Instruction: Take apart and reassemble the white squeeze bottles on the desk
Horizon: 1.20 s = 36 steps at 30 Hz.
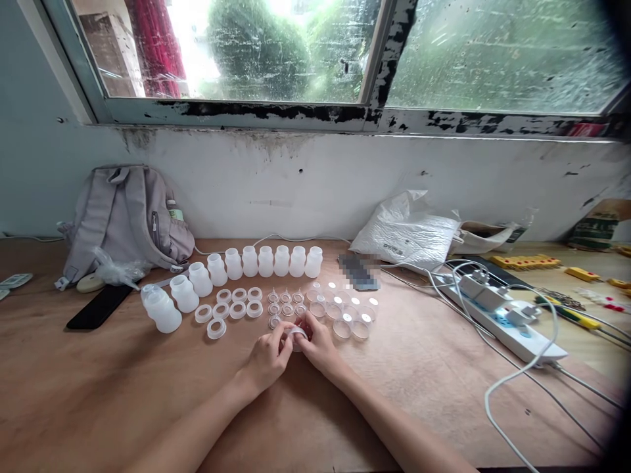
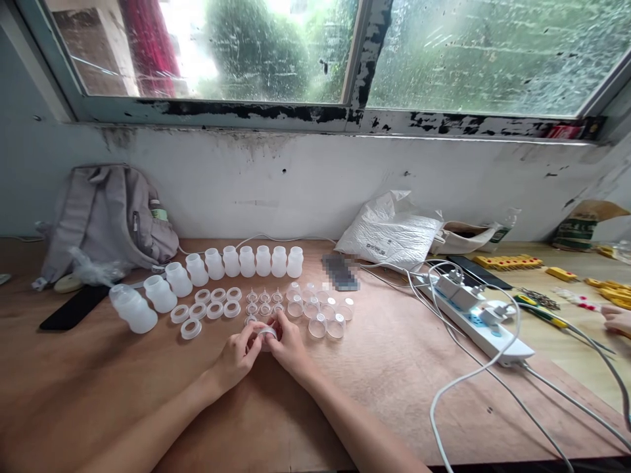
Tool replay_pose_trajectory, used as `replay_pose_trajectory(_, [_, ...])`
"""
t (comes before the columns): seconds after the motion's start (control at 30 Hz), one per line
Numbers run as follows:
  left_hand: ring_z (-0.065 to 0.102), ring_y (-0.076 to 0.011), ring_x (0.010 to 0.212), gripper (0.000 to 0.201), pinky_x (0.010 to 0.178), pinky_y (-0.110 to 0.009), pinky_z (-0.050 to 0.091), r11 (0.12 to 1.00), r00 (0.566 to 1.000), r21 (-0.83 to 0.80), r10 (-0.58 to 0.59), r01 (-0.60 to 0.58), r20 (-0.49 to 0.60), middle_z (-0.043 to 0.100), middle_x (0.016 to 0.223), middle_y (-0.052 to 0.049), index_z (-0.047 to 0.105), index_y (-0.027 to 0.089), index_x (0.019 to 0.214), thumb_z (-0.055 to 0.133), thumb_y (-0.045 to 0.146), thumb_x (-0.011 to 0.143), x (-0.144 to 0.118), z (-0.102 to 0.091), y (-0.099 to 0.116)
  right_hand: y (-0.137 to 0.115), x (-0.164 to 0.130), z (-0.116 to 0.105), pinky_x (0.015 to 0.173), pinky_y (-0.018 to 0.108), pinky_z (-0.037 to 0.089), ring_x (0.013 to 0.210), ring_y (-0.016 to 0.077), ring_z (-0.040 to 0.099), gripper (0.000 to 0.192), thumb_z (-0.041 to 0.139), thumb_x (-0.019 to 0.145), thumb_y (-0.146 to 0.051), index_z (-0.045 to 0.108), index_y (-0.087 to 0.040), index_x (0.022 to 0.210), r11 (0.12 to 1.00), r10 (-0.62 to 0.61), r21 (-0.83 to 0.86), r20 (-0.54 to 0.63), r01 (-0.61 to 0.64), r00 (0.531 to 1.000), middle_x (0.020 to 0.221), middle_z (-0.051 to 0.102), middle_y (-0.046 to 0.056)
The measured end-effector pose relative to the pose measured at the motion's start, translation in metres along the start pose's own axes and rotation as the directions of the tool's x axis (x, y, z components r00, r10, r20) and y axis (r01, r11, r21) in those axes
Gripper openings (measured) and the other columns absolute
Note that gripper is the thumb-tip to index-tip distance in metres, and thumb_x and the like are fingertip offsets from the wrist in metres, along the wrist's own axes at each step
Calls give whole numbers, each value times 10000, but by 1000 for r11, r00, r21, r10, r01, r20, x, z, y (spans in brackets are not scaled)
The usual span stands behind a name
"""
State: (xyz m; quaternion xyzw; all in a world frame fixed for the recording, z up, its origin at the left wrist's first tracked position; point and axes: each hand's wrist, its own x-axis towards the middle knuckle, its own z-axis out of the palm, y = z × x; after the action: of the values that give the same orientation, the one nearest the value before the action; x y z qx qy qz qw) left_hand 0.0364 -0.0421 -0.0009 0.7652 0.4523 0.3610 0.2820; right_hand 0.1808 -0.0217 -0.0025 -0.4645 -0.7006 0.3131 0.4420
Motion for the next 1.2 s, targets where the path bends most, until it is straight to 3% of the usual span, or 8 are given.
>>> replay_pose_trajectory(0.13, [607,-158,762,219,666,-262,449,995,998,-97,-35,30,-54,632,882,-33,461,217,1016,322,266,854,3,-3,-3,-7,-2,-5,504,203,369,564,98,474,171,447,802,-300,492,-186,922,993,-8,121,119,-7,993,690,505,-13])
replay_pose_trajectory(0.23, [561,-123,545,248,530,-232,423,964,985,-224,-159,141,-64,611,709,-10,469,199,971,289,335,870,6,-8,-6,-7,-2,-8,516,217,369,553,100,457,231,393,846,-349,518,-181,944,997,-10,78,107,1,994,671,502,-8])
replay_pose_trajectory(0.57, [360,-41,328,432,320,-162,199,766,962,-584,-237,269,134,513,615,24,459,163,963,256,520,829,11,-7,-19,-5,-6,-5,536,229,353,584,109,420,210,438,840,-293,512,-180,680,970,-195,-124,128,211,972,669,461,5])
replay_pose_trajectory(0.7, [380,-52,397,337,401,-177,301,862,978,-463,-193,207,77,449,558,54,503,155,841,463,480,763,11,-13,-14,-6,-8,-3,547,230,349,595,110,422,197,434,842,-266,482,-183,670,965,-214,-113,177,236,961,675,456,2])
replay_pose_trajectory(0.83, [391,-63,421,320,441,-187,325,905,978,-371,-204,207,49,451,531,55,497,156,706,444,463,777,13,-17,-12,-8,-10,-1,557,226,338,604,108,414,223,403,859,-261,473,-185,661,967,-218,-85,199,239,955,673,432,-6])
replay_pose_trajectory(1.0, [512,-98,502,327,506,-210,393,964,986,-209,-155,165,62,587,713,3,535,172,859,422,471,788,11,-30,-4,-5,-11,-3,547,227,325,598,110,409,228,402,858,-268,447,-185,650,967,-216,-93,185,236,959,657,418,-10])
replay_pose_trajectory(1.1, [572,-137,573,343,543,-242,410,969,974,131,-192,207,-119,621,875,-27,501,226,1032,420,459,793,10,-58,-2,-2,-9,-7,532,226,315,578,107,401,210,413,850,-260,448,-183,658,964,-217,-125,128,233,968,645,419,-11])
replay_pose_trajectory(1.2, [604,-217,681,351,585,-286,409,773,887,490,-195,402,-420,642,819,-53,472,214,1088,397,414,809,12,-100,-4,-2,-8,-10,520,222,310,563,102,399,195,420,846,-258,459,-181,672,964,-215,-139,84,225,973,648,428,-9])
